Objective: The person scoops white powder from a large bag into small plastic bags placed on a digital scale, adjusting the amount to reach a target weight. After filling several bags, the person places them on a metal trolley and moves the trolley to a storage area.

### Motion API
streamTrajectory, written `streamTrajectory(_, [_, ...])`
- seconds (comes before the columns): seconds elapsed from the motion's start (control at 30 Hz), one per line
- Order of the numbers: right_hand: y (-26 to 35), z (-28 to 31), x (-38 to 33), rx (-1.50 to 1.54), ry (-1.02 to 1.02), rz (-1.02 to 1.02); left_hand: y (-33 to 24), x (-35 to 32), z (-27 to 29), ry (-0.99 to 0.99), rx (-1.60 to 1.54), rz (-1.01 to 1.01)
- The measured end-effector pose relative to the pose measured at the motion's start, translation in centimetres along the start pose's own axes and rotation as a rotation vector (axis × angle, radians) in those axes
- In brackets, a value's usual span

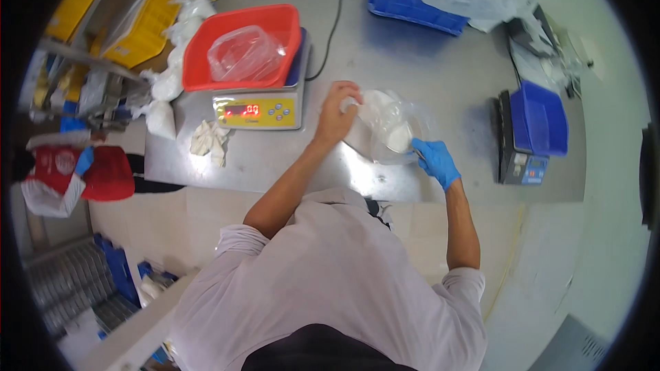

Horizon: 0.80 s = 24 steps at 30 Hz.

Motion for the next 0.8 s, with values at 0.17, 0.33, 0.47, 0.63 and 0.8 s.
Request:
streamTrajectory(0.17, [-0.7,-0.5,-0.2,0.038,0.025,-0.04,-8.7,-0.2,-3.9,0.239,0.057,-0.139])
streamTrajectory(0.33, [-1.3,0.0,-0.5,-0.029,0.066,0.047,-8.2,-0.8,-8.1,0.498,0.901,-0.154])
streamTrajectory(0.47, [-2.1,2.1,0.2,-0.255,0.042,0.458,-6.2,1.9,-10.3,0.474,1.011,0.057])
streamTrajectory(0.63, [2.8,4.9,-3.8,-0.151,0.084,0.071,-5.6,3.7,-8.3,0.547,1.033,0.157])
streamTrajectory(0.8, [3.9,7.8,-5.3,-0.179,0.108,0.161,-5.9,5.6,-7.6,0.671,0.962,0.271])
Point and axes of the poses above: each hand's wrist, its own x-axis towards the middle knuckle, its own z-axis out of the back of the hand, y = z × x, the point moved 4 cm from there along x, towards the middle knuckle, and after that the axes turned 8 degrees about -x, right-handed, at the moved point
